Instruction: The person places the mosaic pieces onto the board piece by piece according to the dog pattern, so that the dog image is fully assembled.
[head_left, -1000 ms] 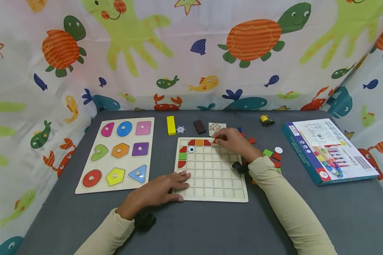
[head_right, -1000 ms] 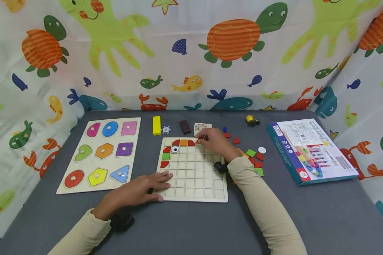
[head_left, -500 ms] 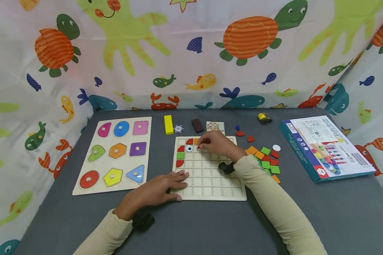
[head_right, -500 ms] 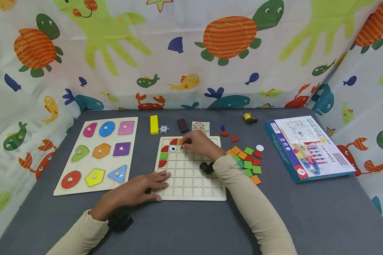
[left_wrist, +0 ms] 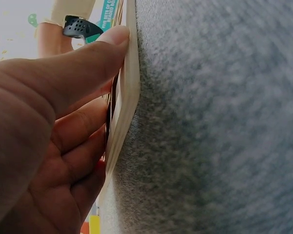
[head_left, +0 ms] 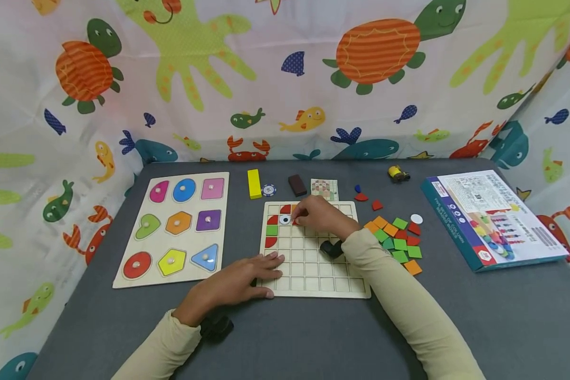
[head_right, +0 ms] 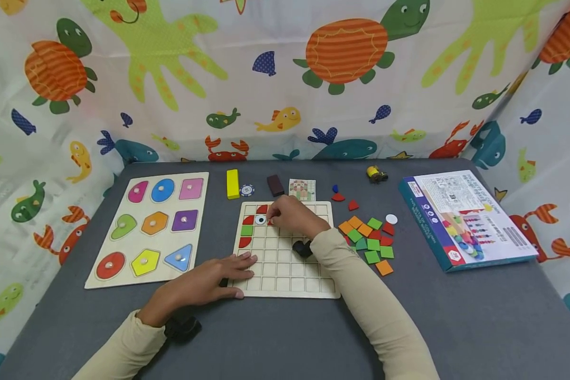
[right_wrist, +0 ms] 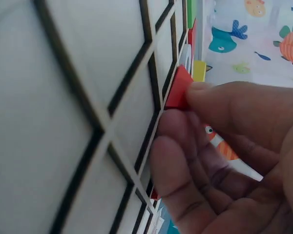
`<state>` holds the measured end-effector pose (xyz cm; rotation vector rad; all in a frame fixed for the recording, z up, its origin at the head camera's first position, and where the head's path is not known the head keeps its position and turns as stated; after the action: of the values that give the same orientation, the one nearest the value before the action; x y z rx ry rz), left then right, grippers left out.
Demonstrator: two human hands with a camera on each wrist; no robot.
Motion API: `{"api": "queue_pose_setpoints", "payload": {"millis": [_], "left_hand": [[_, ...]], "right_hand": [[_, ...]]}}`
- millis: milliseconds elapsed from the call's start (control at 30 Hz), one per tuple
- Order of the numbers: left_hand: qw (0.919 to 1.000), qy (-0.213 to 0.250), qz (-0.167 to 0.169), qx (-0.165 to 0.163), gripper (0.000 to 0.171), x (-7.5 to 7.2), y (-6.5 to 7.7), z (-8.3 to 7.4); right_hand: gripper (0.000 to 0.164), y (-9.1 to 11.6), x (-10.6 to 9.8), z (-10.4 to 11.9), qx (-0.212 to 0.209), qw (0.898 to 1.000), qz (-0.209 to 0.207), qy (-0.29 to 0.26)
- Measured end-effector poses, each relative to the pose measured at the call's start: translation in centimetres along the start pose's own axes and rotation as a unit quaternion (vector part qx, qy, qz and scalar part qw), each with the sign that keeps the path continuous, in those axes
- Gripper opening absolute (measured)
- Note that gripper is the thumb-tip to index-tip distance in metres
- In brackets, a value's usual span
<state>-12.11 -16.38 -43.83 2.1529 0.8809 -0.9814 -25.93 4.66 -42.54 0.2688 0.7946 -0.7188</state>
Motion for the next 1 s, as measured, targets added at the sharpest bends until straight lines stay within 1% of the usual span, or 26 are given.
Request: {"api": "queue_pose_setpoints", "payload": {"millis": [167,333,433,600,667,733,900,1000], "left_hand": [[1.0,0.0,0.001,0.001,0.051,0.0,-0.1,0.0],[1.0,0.007,-0.001,0.005,0.052,-0.1,-0.2,0.1],[0.9999,0.011,0.001,0.005,0.052,0.0,-0.2,0.2],[0.9998,0.016,0.001,0.013,0.052,0.1,-0.4,0.2],[0.9998,0.017,0.001,0.013,0.052,0.0,-0.4,0.1],[0.9998,0.018,0.003,0.009,0.052,0.0,-0.4,0.1],[0.9998,0.012,0.011,-0.007,0.052,0.1,-0.3,0.0],[0.9999,0.008,0.009,-0.007,0.052,0.1,-0.2,0.0]], "right_hand": [[0.016,0.0,-0.2,0.1,0.007,1.0,0.003,0.011],[0.011,-0.2,-0.4,-0.1,0.012,1.0,0.0,0.02],[0.01,-0.3,-0.4,-0.1,0.014,1.0,0.008,0.016],[0.016,-0.1,-0.8,-0.1,0.014,0.999,0.022,0.019],[0.017,0.3,-1.3,-0.1,0.004,1.0,0.018,0.024],[0.02,0.8,-1.9,-0.2,0.004,1.0,0.014,0.025],[0.022,2.7,-3.9,-1.0,0.03,0.999,-0.004,0.029],[0.024,4.3,-5.0,-1.7,0.038,0.999,-0.023,0.03]]}}
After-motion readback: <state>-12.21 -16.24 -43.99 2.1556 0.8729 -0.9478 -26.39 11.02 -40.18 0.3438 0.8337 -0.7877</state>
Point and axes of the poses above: each hand's wrist, its own y-axis away from the middle knuckle, its own x-axis out of the palm, z = x × y, the point moved 2 cm from there along -y, towards the middle knuckle, and after that the axes turned 12 degrees about -x, right-handed, at the moved point
